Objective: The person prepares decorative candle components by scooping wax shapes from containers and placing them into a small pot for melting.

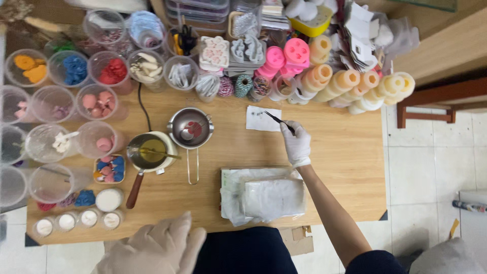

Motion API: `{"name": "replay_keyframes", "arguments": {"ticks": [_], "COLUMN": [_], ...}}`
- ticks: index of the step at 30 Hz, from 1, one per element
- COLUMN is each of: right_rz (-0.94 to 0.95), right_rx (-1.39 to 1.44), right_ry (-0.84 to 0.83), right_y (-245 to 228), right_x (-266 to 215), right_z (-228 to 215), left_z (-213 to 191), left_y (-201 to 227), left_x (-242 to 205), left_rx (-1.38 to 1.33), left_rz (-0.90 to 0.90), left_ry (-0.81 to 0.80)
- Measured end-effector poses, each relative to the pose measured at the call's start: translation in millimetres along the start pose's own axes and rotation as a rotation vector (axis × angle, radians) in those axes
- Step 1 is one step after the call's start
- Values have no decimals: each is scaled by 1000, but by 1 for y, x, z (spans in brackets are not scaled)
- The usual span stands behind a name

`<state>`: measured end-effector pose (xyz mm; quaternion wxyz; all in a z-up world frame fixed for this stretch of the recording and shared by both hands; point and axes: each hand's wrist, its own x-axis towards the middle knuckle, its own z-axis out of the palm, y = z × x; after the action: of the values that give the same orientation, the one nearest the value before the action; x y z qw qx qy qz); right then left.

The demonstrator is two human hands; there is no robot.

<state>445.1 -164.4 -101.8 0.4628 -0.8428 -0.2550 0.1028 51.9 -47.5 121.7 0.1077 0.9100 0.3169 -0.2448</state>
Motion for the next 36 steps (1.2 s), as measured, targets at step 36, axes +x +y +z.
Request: {"name": "replay_keyframes", "arguments": {"ticks": [36], "right_rz": [-1078], "right_rx": [-728], "right_ry": [-461], "right_y": [-218], "right_x": [-100], "right_z": [202], "left_z": [35], "left_y": [-151], "left_x": [-58], "left_rx": [-659], "left_rz": [-322], "left_ry": [318]}}
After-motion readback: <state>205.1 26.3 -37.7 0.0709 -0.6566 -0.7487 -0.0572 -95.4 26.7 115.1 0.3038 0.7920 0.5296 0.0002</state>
